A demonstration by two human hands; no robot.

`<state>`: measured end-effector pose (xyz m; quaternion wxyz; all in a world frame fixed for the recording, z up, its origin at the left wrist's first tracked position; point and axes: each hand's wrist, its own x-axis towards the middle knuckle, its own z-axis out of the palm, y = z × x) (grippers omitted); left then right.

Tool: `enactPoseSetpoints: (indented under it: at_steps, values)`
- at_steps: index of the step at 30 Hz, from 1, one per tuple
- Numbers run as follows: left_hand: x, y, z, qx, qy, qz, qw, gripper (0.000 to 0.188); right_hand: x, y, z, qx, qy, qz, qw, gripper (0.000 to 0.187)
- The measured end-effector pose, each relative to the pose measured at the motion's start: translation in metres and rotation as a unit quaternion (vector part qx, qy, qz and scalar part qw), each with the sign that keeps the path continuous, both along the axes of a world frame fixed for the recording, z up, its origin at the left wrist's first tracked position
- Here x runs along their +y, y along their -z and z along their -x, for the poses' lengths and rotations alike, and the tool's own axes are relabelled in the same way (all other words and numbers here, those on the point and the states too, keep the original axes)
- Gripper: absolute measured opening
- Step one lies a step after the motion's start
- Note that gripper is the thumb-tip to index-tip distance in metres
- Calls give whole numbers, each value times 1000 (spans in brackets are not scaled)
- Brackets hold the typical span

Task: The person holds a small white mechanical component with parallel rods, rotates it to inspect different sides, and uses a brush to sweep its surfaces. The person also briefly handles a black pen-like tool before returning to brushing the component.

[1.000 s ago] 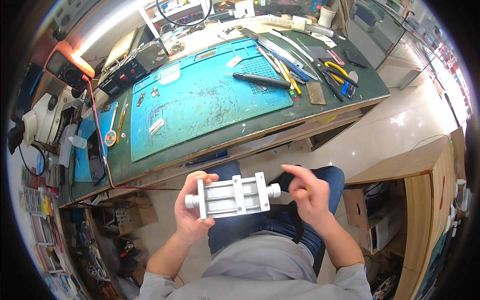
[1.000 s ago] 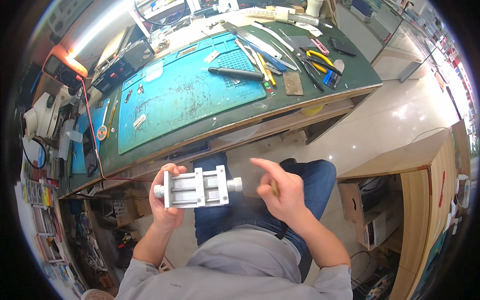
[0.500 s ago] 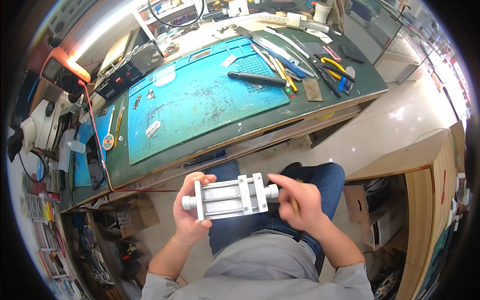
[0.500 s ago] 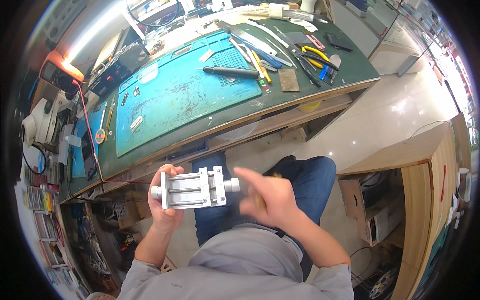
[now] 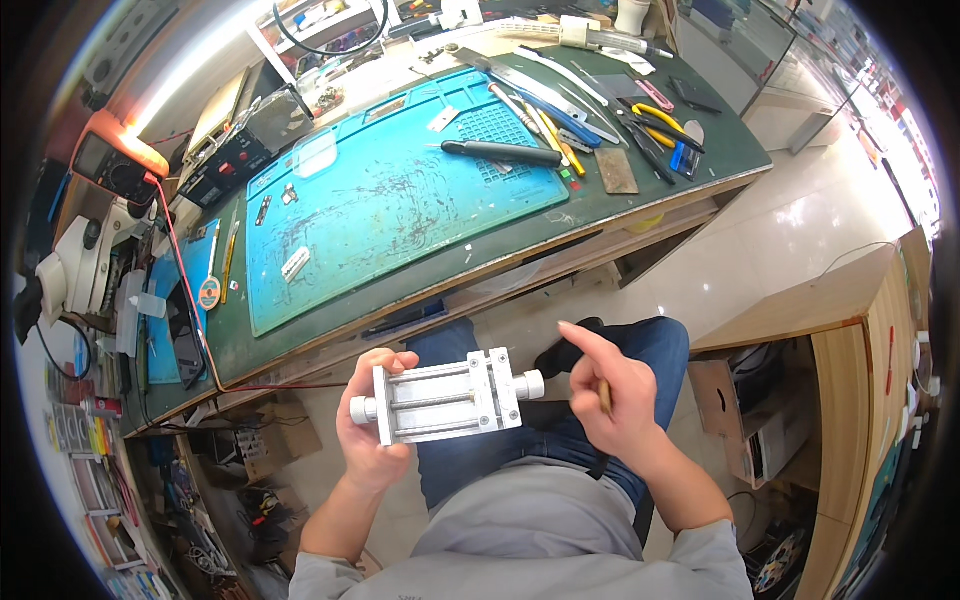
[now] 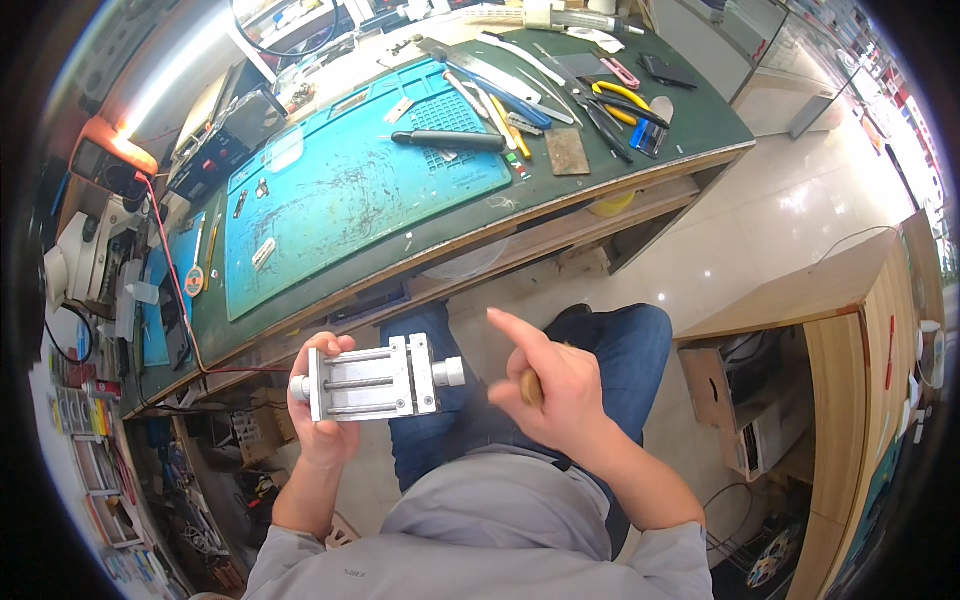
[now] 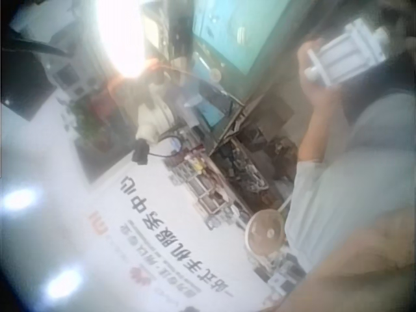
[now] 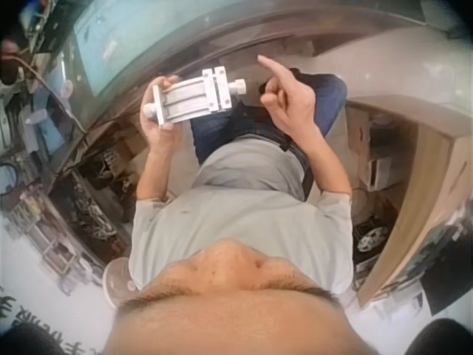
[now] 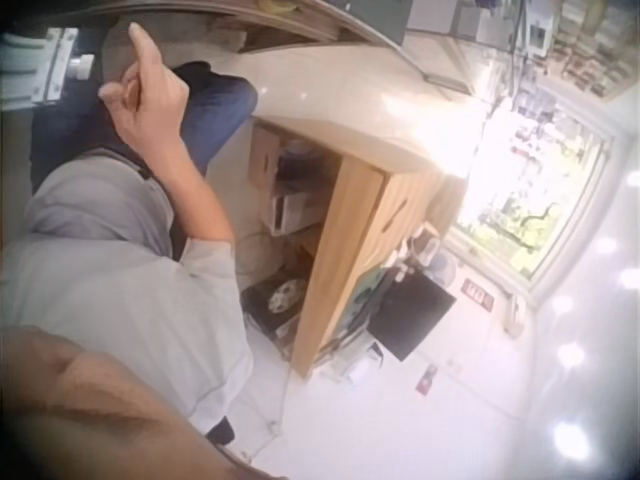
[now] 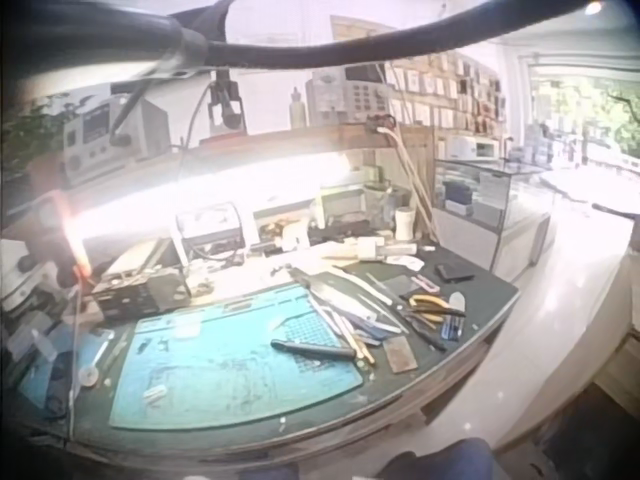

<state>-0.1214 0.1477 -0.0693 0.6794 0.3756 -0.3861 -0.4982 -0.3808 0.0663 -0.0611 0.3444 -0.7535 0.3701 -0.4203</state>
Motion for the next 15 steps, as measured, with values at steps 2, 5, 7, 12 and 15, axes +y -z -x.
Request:
enactPoseSetpoints:
  at_steps: [2,5,7,12,15]
  values:
    - [1,-1,0,-4,-3,-9,1000,98,0,3,2,-74,-76,78,991,58]
    - [-4,-1,2,-12,-4,-5,1000,99,-3,0,-6,28,-61,52,996,52]
    - [-3,-1,2,-14,-8,-4,1000,100,-11,11,-3,44,-31,-24,998,50]
    - [-1,1,1,-4,6,-4,1000,97,0,-5,-4,-85,-67,-39,993,43]
    - [-2,1,2,1,12,-3,1000,96,-3,0,-10,-68,-75,1,995,39]
